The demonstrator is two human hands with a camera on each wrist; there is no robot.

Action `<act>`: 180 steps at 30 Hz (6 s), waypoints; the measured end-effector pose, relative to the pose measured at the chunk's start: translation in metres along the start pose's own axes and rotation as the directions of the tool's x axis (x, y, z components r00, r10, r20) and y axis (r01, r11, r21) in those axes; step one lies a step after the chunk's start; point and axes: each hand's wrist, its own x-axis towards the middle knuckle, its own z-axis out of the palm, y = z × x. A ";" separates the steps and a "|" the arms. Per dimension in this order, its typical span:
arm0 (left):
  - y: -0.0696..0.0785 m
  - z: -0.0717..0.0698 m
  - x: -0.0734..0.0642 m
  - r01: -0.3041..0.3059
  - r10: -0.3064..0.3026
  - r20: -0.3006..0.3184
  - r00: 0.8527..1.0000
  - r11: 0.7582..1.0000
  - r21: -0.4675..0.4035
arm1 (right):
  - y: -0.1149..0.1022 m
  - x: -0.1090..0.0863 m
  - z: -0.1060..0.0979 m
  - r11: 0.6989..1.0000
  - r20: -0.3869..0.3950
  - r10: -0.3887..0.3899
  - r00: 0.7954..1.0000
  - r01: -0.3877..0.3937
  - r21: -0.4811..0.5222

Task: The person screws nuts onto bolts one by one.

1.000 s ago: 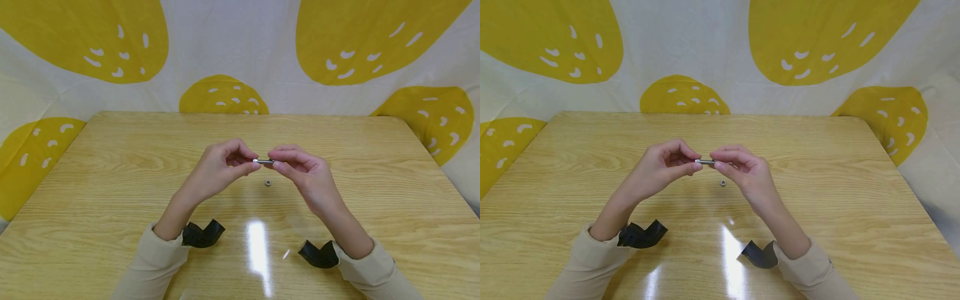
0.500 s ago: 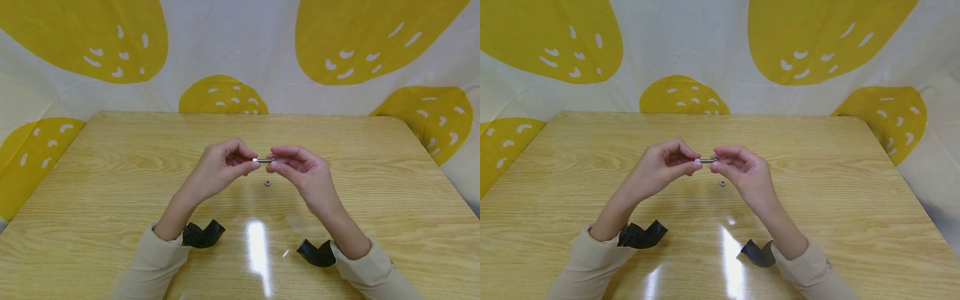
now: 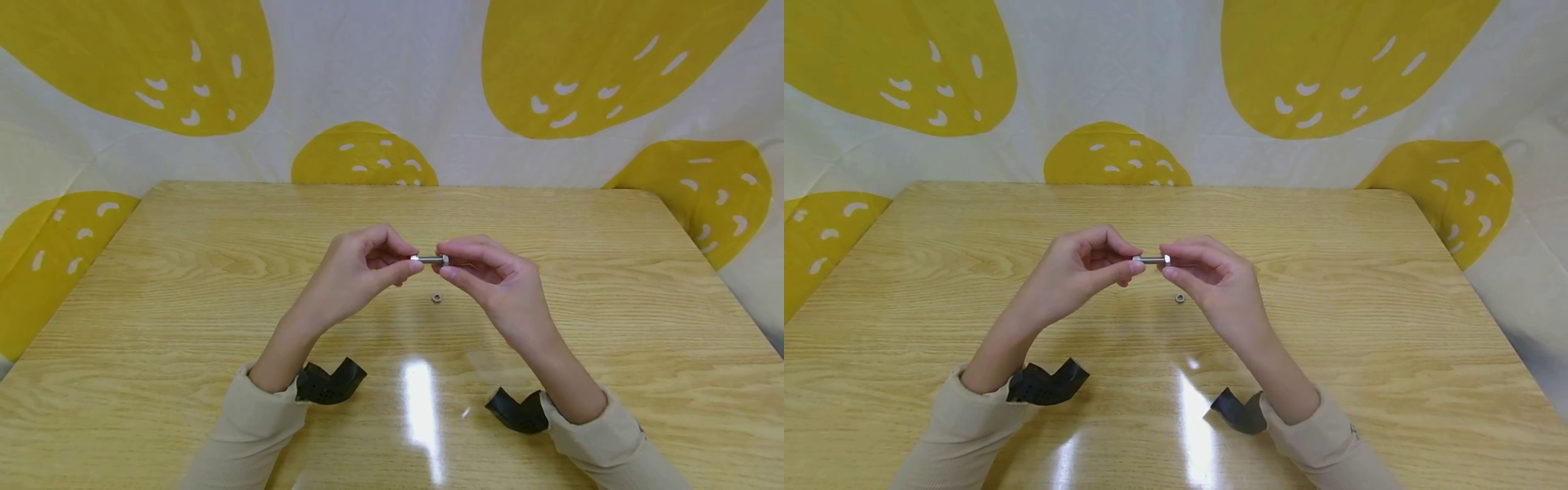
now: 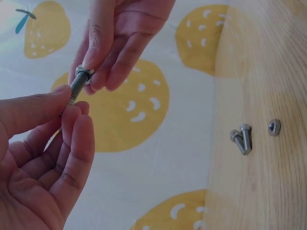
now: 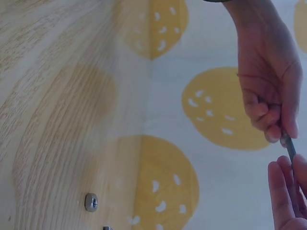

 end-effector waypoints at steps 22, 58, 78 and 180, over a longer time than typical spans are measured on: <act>0.001 0.002 -0.001 -0.041 0.040 0.016 0.999 0.998 0.046 | 0.001 -0.001 0.000 0.999 0.021 0.004 1.000 -0.003 -0.046; 0.003 0.002 -0.001 -0.055 0.055 0.011 0.998 0.997 0.060 | 0.003 0.002 0.001 0.939 0.088 0.062 0.994 -0.028 -0.342; 0.006 -0.001 -0.003 -0.045 0.045 0.026 0.999 0.999 -0.006 | 0.000 0.001 -0.004 0.899 0.146 -0.137 0.980 0.185 -0.398; 0.009 -0.001 -0.005 -0.043 0.043 0.003 0.999 0.999 0.017 | -0.001 0.002 -0.006 0.851 0.179 -0.320 0.930 0.365 -0.378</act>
